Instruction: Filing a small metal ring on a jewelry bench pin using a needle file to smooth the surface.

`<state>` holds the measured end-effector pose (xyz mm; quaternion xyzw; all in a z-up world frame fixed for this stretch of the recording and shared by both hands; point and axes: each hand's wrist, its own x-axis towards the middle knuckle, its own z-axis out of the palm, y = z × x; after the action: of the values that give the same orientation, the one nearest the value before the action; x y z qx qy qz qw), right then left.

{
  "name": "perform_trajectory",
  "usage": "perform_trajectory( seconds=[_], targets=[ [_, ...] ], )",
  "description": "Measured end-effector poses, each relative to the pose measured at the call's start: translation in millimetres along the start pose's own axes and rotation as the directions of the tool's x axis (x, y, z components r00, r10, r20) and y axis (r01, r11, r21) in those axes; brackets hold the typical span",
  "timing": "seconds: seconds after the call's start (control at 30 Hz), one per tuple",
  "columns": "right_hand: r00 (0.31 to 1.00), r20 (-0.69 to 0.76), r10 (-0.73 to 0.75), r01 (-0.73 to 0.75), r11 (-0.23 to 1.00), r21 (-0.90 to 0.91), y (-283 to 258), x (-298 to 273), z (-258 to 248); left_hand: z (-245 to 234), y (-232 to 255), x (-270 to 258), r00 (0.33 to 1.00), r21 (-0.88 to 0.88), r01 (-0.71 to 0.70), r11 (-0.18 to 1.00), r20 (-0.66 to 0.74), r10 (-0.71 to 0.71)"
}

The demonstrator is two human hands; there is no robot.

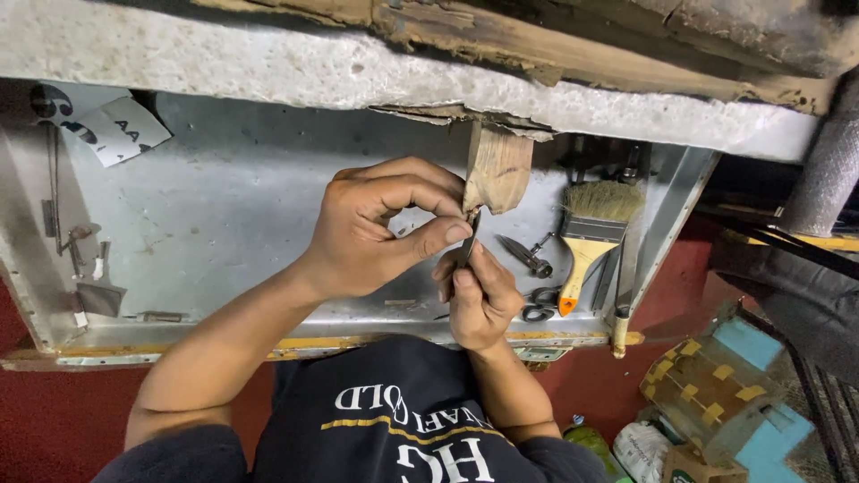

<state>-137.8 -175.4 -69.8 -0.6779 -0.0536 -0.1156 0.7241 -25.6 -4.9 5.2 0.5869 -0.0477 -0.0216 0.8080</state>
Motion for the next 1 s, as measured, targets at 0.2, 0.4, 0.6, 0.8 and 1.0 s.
perform_trajectory(
  seconds=[0.2, 0.4, 0.6, 0.8, 1.0],
  targets=[
    [1.000, -0.001, -0.028, 0.028, 1.000, -0.010, 0.8, 0.1, 1.4, -13.9, -25.4, -4.2, 0.993, 0.030, 0.066, 0.997, 0.099, -0.069],
    [0.999, 0.003, -0.032, 0.032, 0.999, -0.032, 0.0, 2.2, -1.3, -14.2, -19.1, 0.3, 0.992, 0.025, 0.052, 0.998, 0.113, -0.054],
    [0.998, 0.015, -0.065, 0.066, 0.997, -0.037, -2.6, 11.1, -0.9, -12.7, -6.5, 4.7, 0.994, -0.024, 0.001, 1.000, 0.106, 0.002],
    [0.988, 0.057, -0.145, 0.151, 0.981, -0.123, -8.7, 20.9, -4.8, -15.2, -3.7, 8.3, 0.989, -0.004, -0.040, 0.999, 0.140, 0.041],
    [0.994, 0.022, -0.104, 0.106, 0.985, -0.133, -10.9, 13.8, -24.6, -18.9, -3.8, 11.7, 0.971, 0.049, -0.157, 0.986, 0.191, 0.145]
  ],
)
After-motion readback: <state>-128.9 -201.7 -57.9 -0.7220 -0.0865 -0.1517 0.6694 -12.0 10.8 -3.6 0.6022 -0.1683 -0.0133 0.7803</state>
